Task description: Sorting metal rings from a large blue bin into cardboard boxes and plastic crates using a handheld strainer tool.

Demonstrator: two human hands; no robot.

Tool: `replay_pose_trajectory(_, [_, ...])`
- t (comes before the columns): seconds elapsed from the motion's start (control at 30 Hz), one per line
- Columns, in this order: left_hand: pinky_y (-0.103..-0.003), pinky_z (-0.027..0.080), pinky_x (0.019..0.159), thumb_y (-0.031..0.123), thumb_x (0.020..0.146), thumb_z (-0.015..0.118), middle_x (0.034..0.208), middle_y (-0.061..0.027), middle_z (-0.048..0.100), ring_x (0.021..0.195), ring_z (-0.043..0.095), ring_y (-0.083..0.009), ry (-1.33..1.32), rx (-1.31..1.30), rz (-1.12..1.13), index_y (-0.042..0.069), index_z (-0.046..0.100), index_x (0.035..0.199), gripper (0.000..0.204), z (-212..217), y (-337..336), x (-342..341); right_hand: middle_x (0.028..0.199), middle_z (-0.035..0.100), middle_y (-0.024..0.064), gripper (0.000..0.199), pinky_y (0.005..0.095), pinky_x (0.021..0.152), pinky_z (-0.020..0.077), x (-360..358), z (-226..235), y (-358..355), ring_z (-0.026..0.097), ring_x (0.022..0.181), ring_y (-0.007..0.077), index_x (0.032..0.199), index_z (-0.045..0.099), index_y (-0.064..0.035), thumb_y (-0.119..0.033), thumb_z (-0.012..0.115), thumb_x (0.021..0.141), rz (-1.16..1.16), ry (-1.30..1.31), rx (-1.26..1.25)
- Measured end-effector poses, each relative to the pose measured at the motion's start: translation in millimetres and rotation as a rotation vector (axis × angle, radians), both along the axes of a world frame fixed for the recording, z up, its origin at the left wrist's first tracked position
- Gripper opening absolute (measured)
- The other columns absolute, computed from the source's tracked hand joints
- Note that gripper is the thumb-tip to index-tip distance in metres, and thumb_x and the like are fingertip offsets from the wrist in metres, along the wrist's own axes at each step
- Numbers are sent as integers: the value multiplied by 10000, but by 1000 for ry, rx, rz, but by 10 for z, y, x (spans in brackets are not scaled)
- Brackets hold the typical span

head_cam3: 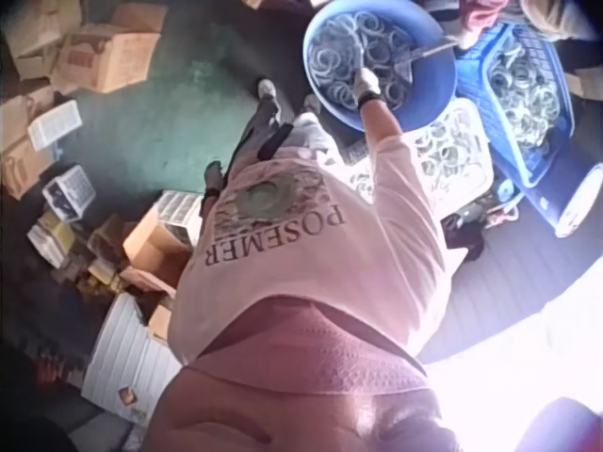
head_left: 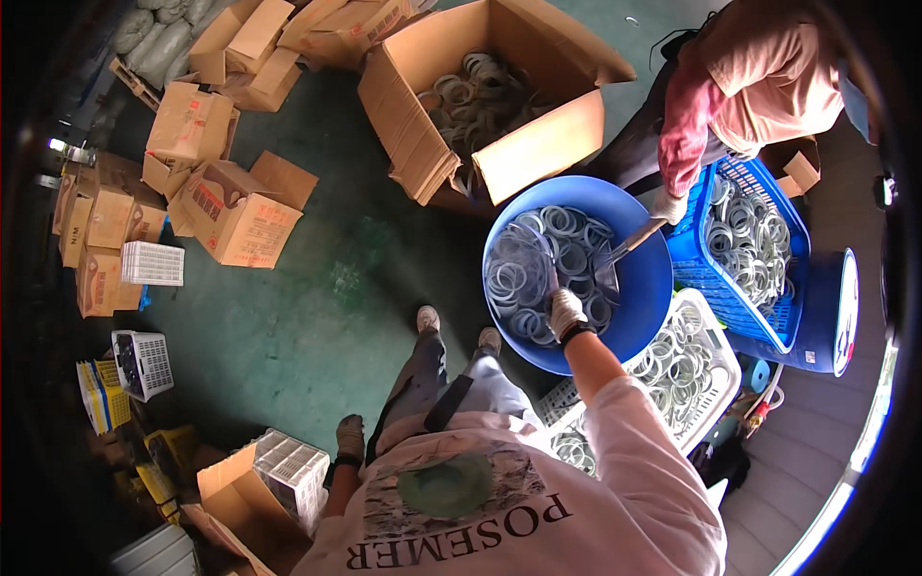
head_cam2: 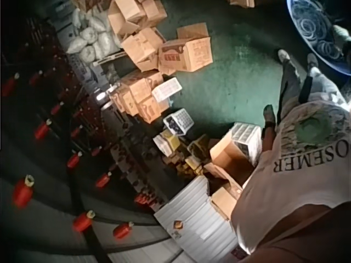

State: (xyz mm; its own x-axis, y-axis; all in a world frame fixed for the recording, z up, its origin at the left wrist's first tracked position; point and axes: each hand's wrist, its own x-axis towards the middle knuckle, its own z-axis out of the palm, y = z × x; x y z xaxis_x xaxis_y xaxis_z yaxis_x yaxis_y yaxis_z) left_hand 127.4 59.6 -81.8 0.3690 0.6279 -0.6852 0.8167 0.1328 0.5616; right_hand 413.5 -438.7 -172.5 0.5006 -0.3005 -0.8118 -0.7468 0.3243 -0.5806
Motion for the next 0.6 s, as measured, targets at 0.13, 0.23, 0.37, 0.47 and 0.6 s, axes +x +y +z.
replay_pose_trajectory(0.13, [-347,466,583,263,775,619,787,-86,649,629,567,-206,15,195,-634,19,649,971,314,-253,162,-332,580,483,27,151,313,426,380,-322,230,147,474,471,166,944,586,-108,-84,491,828,-151,-39,65])
replay_pose_trajectory(0.23, [-331,442,561,250,789,643,746,-51,610,623,549,-176,28,-93,8,65,638,989,273,-271,108,-219,546,438,-1,182,291,346,321,-705,341,-14,397,376,144,948,545,-133,-35,531,795,-158,-110,347])
replay_pose_trajectory(0.37, [-408,461,823,205,788,631,1041,-99,584,973,567,-263,54,-146,66,40,523,1186,444,-255,189,37,580,448,-24,351,252,339,293,-912,1365,-200,393,386,103,1063,572,-131,-6,589,735,-101,-30,246])
replay_pose_trajectory(0.47, [-396,462,795,225,779,629,1017,-93,588,928,575,-252,33,-128,16,58,537,1173,437,-75,45,277,601,476,-27,453,227,356,297,-1185,1706,-466,425,426,97,1167,555,-154,-6,575,740,2,-48,288])
replay_pose_trajectory(0.6, [-363,457,764,268,777,628,969,-70,595,866,580,-217,-20,-144,-47,89,546,1176,444,6,-95,477,641,480,-50,304,223,418,303,-1197,2021,-601,445,498,78,1016,569,-142,-22,566,738,141,52,350])
